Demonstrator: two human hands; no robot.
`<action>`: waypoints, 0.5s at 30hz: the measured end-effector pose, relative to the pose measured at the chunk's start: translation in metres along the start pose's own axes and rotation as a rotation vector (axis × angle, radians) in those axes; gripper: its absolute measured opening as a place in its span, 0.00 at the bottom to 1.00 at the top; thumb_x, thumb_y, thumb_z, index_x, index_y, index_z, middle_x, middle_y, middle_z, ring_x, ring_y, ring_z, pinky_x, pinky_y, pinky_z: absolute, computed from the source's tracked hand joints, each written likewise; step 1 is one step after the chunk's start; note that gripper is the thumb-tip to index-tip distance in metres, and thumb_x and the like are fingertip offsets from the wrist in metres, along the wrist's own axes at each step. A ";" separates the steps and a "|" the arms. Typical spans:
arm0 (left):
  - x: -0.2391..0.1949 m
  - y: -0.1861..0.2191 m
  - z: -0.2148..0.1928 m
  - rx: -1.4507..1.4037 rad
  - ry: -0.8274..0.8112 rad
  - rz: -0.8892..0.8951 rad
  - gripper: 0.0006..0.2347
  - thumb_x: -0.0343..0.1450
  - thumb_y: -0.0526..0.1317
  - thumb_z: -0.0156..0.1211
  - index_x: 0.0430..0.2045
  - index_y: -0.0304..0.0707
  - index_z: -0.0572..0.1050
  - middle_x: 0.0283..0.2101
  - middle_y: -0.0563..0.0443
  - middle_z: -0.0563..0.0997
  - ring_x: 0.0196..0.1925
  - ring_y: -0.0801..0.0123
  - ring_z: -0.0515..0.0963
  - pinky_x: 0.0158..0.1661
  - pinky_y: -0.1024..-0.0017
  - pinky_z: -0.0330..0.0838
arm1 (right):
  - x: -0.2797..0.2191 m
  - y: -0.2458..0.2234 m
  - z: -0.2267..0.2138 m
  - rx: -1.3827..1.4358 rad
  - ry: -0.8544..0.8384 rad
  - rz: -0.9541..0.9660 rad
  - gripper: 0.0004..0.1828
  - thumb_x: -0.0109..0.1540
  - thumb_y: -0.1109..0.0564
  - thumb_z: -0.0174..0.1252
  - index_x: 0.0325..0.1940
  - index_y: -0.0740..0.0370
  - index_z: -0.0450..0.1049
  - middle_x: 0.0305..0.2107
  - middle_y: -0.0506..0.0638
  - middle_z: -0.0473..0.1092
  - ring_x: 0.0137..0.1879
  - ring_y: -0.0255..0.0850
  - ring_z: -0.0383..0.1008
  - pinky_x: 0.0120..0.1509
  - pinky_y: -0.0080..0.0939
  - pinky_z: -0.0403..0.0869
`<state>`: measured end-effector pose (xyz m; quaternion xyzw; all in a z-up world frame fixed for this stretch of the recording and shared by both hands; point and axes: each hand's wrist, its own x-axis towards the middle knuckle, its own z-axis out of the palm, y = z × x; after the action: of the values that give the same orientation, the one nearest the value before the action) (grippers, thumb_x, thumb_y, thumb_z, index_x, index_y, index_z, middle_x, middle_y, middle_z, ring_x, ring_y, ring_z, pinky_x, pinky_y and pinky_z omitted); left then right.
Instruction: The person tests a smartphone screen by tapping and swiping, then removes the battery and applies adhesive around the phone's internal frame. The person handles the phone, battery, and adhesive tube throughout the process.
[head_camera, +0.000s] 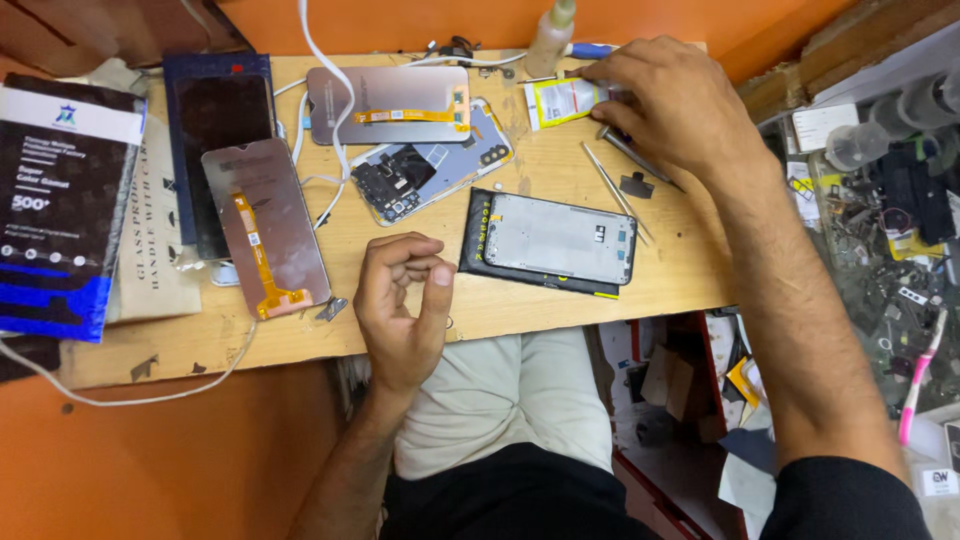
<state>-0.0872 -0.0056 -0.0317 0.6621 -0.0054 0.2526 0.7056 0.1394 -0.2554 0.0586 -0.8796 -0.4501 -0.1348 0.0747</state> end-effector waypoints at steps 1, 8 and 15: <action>0.000 0.001 0.001 0.009 0.002 0.009 0.08 0.77 0.31 0.60 0.47 0.26 0.70 0.50 0.44 0.75 0.45 0.72 0.80 0.49 0.75 0.77 | 0.001 0.000 0.001 -0.007 -0.005 0.001 0.19 0.62 0.53 0.71 0.55 0.57 0.79 0.44 0.52 0.76 0.54 0.53 0.75 0.56 0.54 0.72; -0.009 0.011 0.010 0.386 0.001 0.236 0.07 0.73 0.31 0.63 0.42 0.32 0.74 0.42 0.44 0.81 0.38 0.67 0.81 0.40 0.73 0.77 | -0.041 -0.016 -0.031 0.051 0.235 0.014 0.24 0.60 0.64 0.76 0.58 0.66 0.77 0.45 0.58 0.70 0.49 0.50 0.73 0.51 0.47 0.73; -0.037 0.018 0.058 0.408 -0.366 0.525 0.19 0.77 0.53 0.62 0.50 0.36 0.70 0.43 0.49 0.78 0.38 0.64 0.80 0.37 0.67 0.72 | -0.182 -0.129 0.020 1.586 0.734 0.382 0.25 0.59 0.53 0.74 0.44 0.57 0.61 0.34 0.49 0.65 0.30 0.34 0.66 0.36 0.35 0.71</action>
<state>-0.1073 -0.0727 -0.0205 0.7992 -0.2504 0.2982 0.4578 -0.0636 -0.3149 -0.0145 -0.5309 -0.2046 -0.0421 0.8213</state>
